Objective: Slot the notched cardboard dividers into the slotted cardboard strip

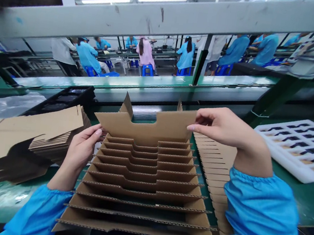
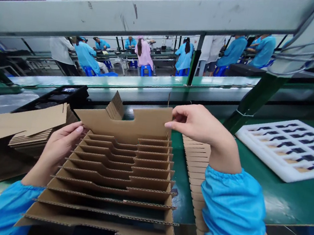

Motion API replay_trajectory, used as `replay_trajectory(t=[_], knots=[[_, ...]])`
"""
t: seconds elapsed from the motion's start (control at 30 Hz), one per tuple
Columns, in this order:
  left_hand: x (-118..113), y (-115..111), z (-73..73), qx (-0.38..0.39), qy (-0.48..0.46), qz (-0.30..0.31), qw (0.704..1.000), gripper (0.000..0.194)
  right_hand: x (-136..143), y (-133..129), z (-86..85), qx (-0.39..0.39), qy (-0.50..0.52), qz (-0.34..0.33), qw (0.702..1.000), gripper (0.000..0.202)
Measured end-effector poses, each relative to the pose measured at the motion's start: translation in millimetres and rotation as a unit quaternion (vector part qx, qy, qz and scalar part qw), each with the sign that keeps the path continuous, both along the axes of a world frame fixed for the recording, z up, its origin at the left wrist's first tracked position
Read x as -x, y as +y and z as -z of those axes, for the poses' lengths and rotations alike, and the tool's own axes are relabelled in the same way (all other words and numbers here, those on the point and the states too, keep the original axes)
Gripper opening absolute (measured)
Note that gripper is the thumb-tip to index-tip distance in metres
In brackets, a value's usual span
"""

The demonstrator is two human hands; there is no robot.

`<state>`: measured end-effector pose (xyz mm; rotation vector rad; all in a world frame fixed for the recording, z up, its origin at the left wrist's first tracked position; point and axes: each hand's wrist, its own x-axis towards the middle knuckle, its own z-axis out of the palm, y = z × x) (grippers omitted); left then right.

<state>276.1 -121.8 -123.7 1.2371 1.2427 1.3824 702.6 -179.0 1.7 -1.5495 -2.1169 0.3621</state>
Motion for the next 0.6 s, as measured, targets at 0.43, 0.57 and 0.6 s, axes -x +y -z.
replay_trajectory(t=[0.43, 0.57, 0.6], knots=[[1, 8, -13.5, -0.147, 0.114, 0.012, 0.982, 0.069, 2, -3, -2.4, -0.015, -0.019, -0.008, 1.0, 0.057], [3, 10, -16.6, -0.187, 0.12, 0.037, 0.974, 0.073, -8, 6, 8.1, -0.067, 0.002, 0.064, 0.996, 0.061], [3, 11, -17.4, -0.2, 0.132, 0.045, 0.97, 0.071, -11, 10, 11.0, -0.075, 0.006, 0.072, 0.995, 0.063]])
